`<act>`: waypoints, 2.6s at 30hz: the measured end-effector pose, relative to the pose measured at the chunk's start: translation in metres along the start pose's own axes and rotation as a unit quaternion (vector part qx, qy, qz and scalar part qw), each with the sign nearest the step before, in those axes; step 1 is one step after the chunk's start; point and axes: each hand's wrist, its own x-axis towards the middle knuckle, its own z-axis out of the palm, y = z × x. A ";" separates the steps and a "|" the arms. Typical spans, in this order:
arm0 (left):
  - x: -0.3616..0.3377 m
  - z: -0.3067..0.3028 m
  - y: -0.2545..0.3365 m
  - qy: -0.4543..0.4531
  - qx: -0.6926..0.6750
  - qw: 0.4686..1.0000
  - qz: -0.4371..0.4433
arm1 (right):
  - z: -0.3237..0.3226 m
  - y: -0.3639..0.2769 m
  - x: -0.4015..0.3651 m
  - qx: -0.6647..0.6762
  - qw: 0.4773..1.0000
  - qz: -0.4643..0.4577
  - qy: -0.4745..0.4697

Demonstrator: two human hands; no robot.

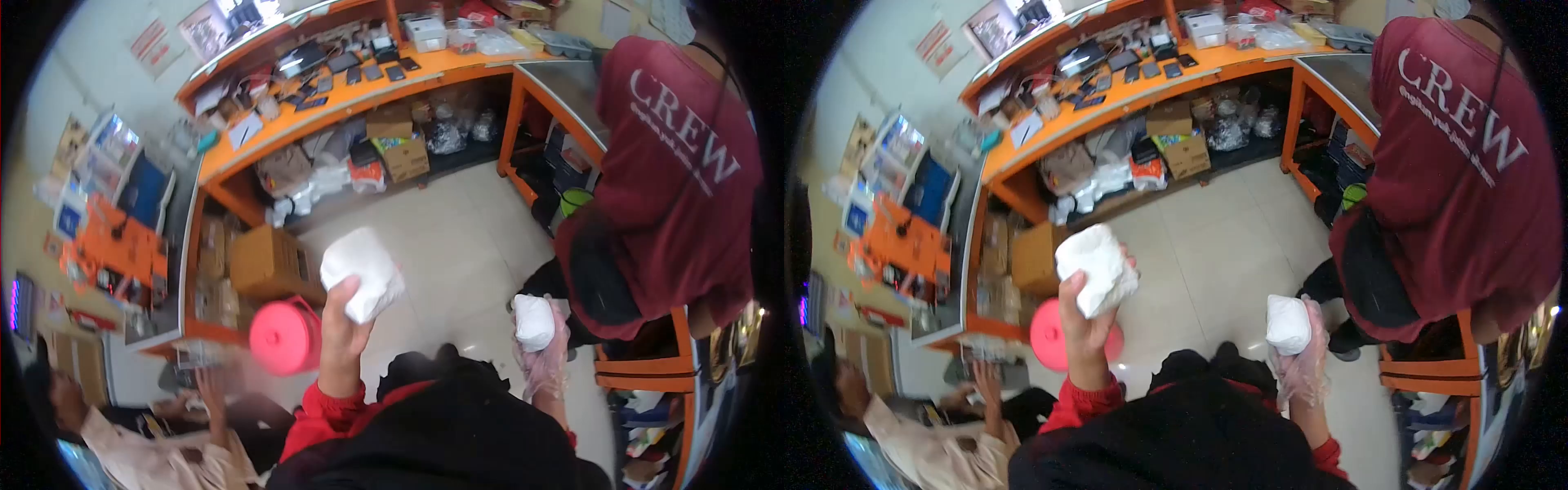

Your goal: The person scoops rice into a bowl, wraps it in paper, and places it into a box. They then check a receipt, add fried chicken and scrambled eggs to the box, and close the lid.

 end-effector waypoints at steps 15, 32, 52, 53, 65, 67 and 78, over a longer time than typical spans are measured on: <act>0.441 0.044 -0.055 -0.141 -0.030 0.987 -0.067 | 0.202 -0.014 0.264 0.054 0.991 -0.060 0.103; 0.633 0.290 -0.268 -0.356 0.003 0.886 -0.298 | 0.211 -0.176 0.430 0.309 0.899 -0.208 0.230; 0.668 0.555 -0.457 -0.591 -0.063 0.744 -0.306 | 0.130 -0.390 0.326 0.118 0.561 -0.730 0.371; 0.656 0.573 -0.463 -0.611 -0.084 0.731 -0.291 | 0.110 -0.405 0.305 0.058 0.568 -0.755 0.324; 0.267 0.764 -0.569 -0.948 0.022 0.297 0.113 | -0.163 -0.565 0.211 -0.349 0.609 -0.460 0.544; 0.203 0.748 -0.634 -0.954 0.087 0.201 0.205 | -0.219 -0.567 0.231 -0.335 0.720 -0.395 0.462; 0.115 0.635 -0.735 -0.881 0.307 -0.304 0.193 | -0.302 -0.519 0.291 -0.340 0.807 -0.262 0.406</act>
